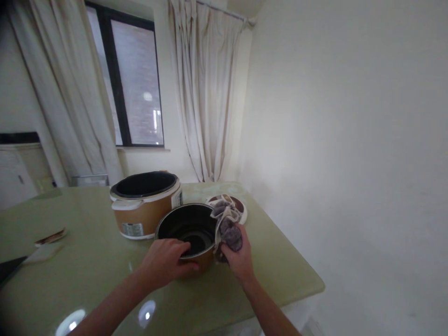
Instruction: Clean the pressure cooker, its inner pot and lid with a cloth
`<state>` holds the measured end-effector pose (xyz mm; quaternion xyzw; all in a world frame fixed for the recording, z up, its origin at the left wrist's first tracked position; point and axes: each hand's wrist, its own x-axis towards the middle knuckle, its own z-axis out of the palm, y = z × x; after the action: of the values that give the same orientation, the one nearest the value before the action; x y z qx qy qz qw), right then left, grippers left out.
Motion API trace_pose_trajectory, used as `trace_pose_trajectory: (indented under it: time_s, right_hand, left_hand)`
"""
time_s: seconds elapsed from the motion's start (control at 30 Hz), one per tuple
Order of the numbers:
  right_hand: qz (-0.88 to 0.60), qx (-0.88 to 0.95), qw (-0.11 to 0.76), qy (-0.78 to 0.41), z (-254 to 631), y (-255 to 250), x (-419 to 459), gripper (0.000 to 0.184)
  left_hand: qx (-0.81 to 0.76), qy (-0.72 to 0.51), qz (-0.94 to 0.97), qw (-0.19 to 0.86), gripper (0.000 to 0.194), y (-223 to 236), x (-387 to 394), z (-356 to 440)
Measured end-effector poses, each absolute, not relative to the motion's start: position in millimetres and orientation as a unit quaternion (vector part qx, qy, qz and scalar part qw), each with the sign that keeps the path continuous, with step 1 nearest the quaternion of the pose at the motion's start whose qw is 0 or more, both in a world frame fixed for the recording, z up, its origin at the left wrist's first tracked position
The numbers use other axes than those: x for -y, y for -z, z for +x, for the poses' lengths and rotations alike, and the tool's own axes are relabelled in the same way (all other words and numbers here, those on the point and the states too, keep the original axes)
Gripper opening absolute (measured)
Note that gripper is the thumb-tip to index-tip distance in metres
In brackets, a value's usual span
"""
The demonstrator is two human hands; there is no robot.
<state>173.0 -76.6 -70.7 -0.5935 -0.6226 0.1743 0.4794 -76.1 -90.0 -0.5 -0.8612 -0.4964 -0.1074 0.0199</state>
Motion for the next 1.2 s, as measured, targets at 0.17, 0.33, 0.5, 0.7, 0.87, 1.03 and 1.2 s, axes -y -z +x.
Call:
trace_pose_trajectory:
  time_s: [0.17,0.33,0.5,0.7,0.87,1.03,1.2]
  right_hand:
    - [-0.616,0.553,0.533,-0.176,114.7,121.1,120.4,0.063]
    - [-0.471,0.586,0.612,-0.245,112.7,99.0,124.5,0.04]
    - [-0.43,0.488,0.686,-0.326,132.1,89.9,92.7,0.054]
    - [-0.467,0.485,0.686,-0.276,99.7,111.9,116.5,0.053]
    - [-0.438,0.485,0.7,-0.289,104.3,103.7,112.4,0.058]
    - [-0.422,0.41,0.704,-0.399,134.8,97.0,72.2,0.056]
    - [-0.418,0.381,0.654,-0.503,143.3,97.3,58.0,0.045]
  left_hand:
    - [0.492,0.105,-0.864,0.021,0.019,-3.9,98.7,-64.2]
    - [0.505,0.104,-0.857,0.013,0.009,-5.8,104.2,-65.7]
    - [0.514,0.101,-0.852,0.017,0.024,-6.7,107.4,-61.8]
    - [0.498,0.077,-0.864,0.006,0.022,-11.5,104.2,-64.1]
    - [0.494,0.08,-0.866,0.002,0.028,-11.8,105.3,-65.9]
    - [0.514,0.076,-0.854,0.017,0.038,-8.5,109.3,-70.8]
    - [0.518,0.055,-0.853,0.01,0.044,-12.1,110.4,-87.2]
